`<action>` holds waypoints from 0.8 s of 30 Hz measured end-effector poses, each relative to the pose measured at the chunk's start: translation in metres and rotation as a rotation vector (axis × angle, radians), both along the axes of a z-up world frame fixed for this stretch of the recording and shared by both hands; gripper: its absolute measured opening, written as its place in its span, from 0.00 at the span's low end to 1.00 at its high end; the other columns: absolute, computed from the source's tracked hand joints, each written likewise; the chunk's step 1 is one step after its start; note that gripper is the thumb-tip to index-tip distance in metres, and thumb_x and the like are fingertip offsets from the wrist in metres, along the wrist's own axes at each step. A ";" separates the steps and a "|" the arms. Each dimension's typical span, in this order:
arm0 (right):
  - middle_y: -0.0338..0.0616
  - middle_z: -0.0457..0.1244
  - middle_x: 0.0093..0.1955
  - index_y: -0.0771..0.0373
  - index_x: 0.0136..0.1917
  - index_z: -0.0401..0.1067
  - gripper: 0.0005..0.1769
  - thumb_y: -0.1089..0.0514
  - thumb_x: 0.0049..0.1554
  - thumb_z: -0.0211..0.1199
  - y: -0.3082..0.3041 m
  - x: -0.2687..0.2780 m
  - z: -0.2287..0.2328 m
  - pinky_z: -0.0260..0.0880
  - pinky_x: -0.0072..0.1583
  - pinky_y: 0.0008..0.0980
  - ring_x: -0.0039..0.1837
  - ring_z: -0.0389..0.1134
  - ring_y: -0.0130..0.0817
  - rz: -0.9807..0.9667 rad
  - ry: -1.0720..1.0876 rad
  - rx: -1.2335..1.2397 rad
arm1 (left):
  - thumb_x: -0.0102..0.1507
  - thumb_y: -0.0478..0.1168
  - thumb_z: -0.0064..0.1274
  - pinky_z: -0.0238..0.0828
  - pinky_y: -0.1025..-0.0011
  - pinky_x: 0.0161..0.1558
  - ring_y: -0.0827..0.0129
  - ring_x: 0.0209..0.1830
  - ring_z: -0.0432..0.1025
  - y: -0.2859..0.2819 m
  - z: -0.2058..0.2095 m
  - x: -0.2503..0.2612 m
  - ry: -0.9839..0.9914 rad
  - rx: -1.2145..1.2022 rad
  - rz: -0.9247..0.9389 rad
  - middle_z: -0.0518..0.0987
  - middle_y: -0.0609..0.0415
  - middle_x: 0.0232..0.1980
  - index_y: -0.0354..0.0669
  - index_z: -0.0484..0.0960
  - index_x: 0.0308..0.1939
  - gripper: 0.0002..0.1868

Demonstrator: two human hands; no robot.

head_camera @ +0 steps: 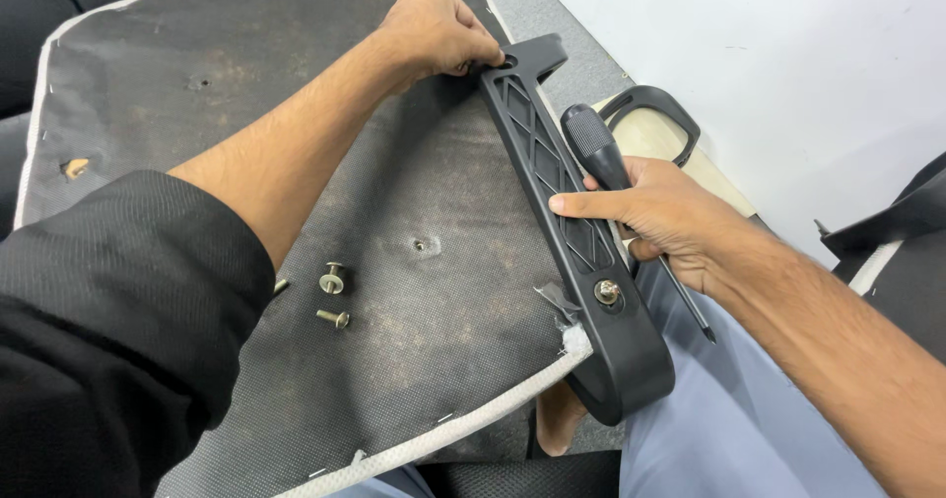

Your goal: The person attaches a black plastic armrest to an office chair seat using a screwdriver and several screws. They align the armrest, insert screws, and tighten them to secure the part to the seat.

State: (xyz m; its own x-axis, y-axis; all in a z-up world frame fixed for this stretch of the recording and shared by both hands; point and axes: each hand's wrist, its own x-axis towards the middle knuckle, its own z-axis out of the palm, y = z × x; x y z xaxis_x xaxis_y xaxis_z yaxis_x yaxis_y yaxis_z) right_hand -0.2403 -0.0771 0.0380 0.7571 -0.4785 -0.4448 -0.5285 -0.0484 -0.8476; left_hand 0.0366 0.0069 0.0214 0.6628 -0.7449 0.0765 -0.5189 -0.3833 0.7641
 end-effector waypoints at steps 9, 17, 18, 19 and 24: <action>0.39 0.67 0.33 0.56 0.39 0.69 0.12 0.54 0.48 0.72 0.007 0.000 0.000 0.61 0.25 0.21 0.28 0.69 0.25 -0.040 0.028 -0.034 | 0.56 0.42 0.67 0.73 0.78 0.30 0.81 0.22 0.74 0.011 -0.016 -0.009 -0.055 -0.116 0.043 0.83 0.60 0.25 0.47 0.89 0.28 0.05; 0.41 0.67 0.31 0.57 0.39 0.69 0.12 0.55 0.49 0.71 0.008 0.002 0.000 0.62 0.24 0.21 0.27 0.69 0.26 -0.046 0.023 -0.048 | 0.56 0.41 0.67 0.73 0.79 0.29 0.83 0.22 0.73 0.011 -0.020 -0.007 -0.025 -0.158 0.029 0.84 0.60 0.27 0.49 0.89 0.28 0.04; 0.40 0.66 0.31 0.57 0.39 0.68 0.12 0.55 0.49 0.71 0.007 0.002 0.000 0.60 0.23 0.20 0.27 0.68 0.25 -0.037 0.020 -0.041 | 0.56 0.40 0.67 0.73 0.79 0.29 0.83 0.23 0.73 0.012 -0.020 -0.006 -0.007 -0.166 0.025 0.85 0.60 0.27 0.48 0.89 0.28 0.04; 0.39 0.66 0.31 0.57 0.38 0.68 0.12 0.54 0.48 0.71 0.006 0.002 -0.001 0.59 0.23 0.20 0.27 0.68 0.24 -0.031 0.016 -0.034 | 0.56 0.40 0.66 0.73 0.80 0.30 0.84 0.23 0.73 0.012 -0.021 -0.006 0.010 -0.176 0.018 0.85 0.60 0.28 0.46 0.89 0.28 0.04; 0.39 0.64 0.29 0.56 0.37 0.67 0.14 0.54 0.47 0.72 0.004 0.002 -0.002 0.52 0.23 0.17 0.25 0.65 0.23 -0.005 0.002 -0.036 | 0.56 0.38 0.65 0.73 0.81 0.29 0.83 0.22 0.73 0.010 -0.020 -0.009 0.038 -0.148 0.058 0.84 0.59 0.27 0.45 0.89 0.32 0.03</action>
State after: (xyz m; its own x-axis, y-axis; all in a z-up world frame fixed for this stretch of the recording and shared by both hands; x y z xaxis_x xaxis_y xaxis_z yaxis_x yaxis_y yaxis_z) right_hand -0.2383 -0.0729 0.0361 0.7535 -0.4984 -0.4288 -0.5306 -0.0760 -0.8442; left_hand 0.0277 0.0166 0.0013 0.7091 -0.6875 0.1563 -0.4684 -0.2937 0.8333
